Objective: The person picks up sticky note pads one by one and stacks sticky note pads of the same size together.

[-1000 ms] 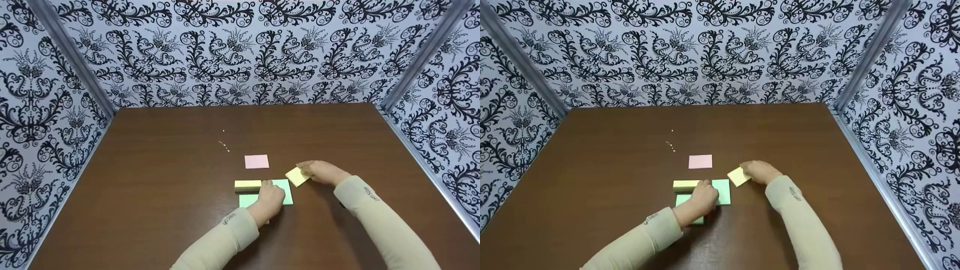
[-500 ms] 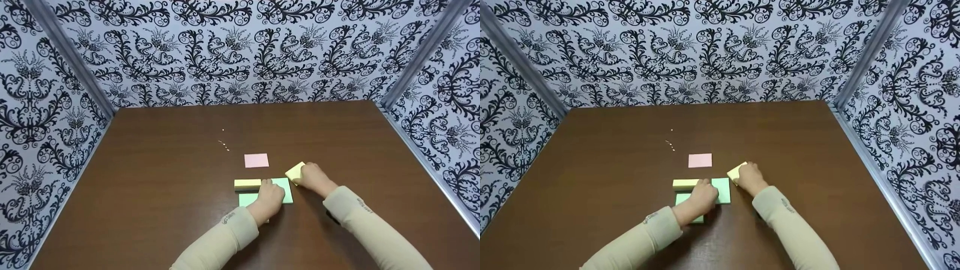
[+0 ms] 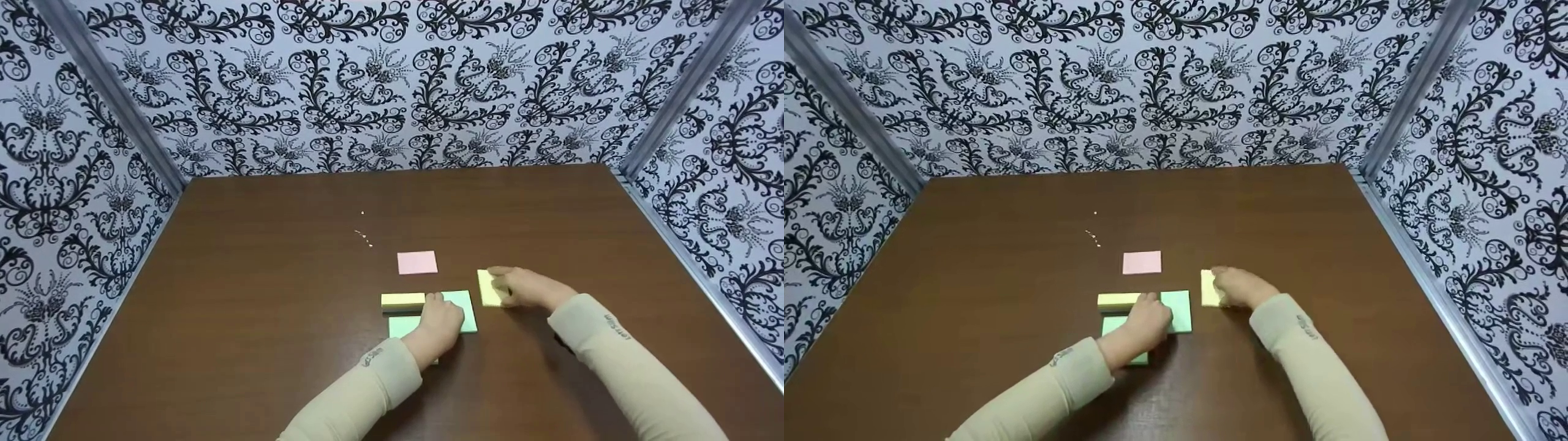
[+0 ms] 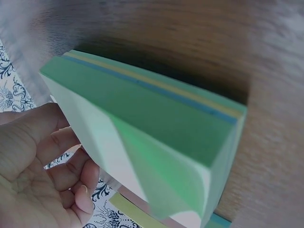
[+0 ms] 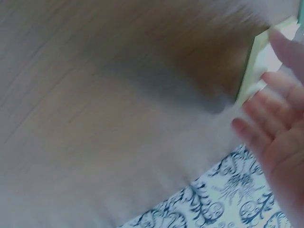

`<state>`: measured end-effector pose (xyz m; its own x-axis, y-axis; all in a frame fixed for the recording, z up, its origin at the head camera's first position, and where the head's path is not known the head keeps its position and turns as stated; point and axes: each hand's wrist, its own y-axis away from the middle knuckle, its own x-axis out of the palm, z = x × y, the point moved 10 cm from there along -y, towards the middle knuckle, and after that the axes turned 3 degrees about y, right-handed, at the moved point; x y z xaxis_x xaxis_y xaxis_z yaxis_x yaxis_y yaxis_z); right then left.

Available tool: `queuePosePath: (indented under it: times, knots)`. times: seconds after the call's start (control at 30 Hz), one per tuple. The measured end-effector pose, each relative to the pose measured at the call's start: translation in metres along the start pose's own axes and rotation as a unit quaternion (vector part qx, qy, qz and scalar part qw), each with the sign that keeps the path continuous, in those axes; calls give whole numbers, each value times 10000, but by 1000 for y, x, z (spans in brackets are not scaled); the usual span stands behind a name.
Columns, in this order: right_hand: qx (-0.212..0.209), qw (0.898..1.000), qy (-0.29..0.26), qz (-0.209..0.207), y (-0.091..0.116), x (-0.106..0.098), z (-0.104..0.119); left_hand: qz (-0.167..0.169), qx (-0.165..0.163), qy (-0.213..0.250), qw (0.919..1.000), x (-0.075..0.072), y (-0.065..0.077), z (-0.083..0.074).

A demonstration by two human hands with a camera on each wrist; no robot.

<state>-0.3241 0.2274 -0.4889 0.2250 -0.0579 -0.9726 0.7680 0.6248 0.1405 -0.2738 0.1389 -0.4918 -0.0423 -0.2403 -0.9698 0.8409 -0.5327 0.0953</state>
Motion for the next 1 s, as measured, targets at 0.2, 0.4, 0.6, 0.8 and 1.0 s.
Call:
queuePosePath:
  times: [0.2,0.4,0.6,0.8,1.0]
  knots:
    - [552,9976,-199,379,2,1,-8,-25,-14,67,10000,0,0,-1]
    - [2105,9762,-406,-333,-5,-9,-19,31,-44,29,10000,0,0,0]
    - [3541,9268,-1177,-429,-7,10,-31,47,-76,91,9999,1,0,1]
    - [3960,9079,-1309,-424,-7,17,-34,-283,23,7,9996,-1,2,0]
    - [3821,9070,-1763,-140,-4,17,-26,-414,-19,34,9991,-5,4,1]
